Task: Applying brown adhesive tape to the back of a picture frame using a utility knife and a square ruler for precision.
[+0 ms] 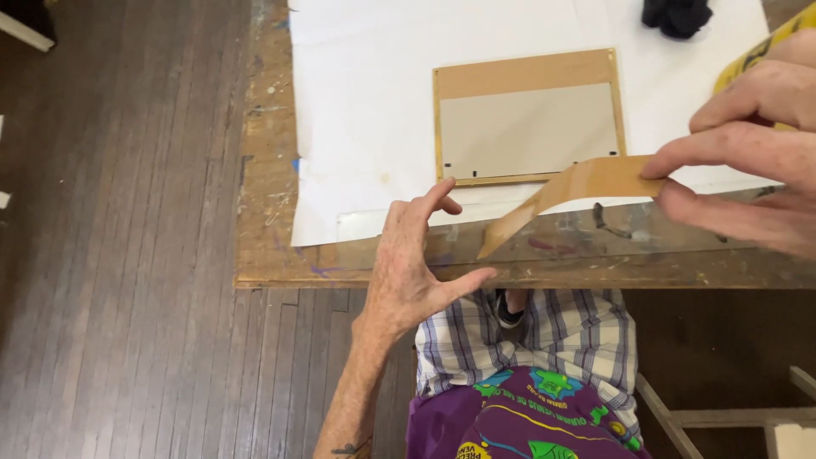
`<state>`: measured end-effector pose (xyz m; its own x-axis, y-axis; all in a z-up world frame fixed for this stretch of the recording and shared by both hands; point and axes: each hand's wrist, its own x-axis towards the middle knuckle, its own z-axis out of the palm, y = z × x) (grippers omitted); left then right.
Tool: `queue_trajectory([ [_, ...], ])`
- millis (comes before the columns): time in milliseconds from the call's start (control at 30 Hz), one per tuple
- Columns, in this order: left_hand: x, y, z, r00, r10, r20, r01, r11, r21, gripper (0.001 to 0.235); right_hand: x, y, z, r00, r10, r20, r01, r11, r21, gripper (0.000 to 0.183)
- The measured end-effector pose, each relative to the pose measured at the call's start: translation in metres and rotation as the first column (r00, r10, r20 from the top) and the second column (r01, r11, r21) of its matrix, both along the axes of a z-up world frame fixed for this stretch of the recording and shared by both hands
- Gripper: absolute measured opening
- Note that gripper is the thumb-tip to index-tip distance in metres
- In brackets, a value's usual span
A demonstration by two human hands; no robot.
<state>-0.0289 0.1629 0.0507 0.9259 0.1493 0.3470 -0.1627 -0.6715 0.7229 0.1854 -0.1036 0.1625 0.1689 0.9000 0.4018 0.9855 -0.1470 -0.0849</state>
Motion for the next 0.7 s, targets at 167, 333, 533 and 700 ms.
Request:
queue_trajectory([
  [167,0.012,-0.010,-0.011,0.997,0.048,0.054,-0.043,0.995,-0.086,0.066,-0.004,0.000,0.017,0.999,0.031,0.043,-0.032,0.999,0.022,0.014],
  [333,0.017,-0.010,-0.010,0.996,-0.061,0.062,0.071,0.984,-0.161,0.077,-0.005,-0.008,0.017,0.998,-0.055,-0.034,0.054,0.998,-0.013,0.016],
  [533,0.016,-0.028,-0.013,0.996,-0.050,0.071,0.064,0.977,-0.203,0.089,-0.003,-0.009,0.017,0.996,-0.055,-0.070,0.054,0.998,-0.010,0.016],
  [700,0.023,-0.032,-0.044,0.997,0.004,0.072,0.013,0.971,-0.238,0.068,0.003,-0.017,0.008,0.997,-0.056,-0.050,0.056,0.998,0.001,0.018],
])
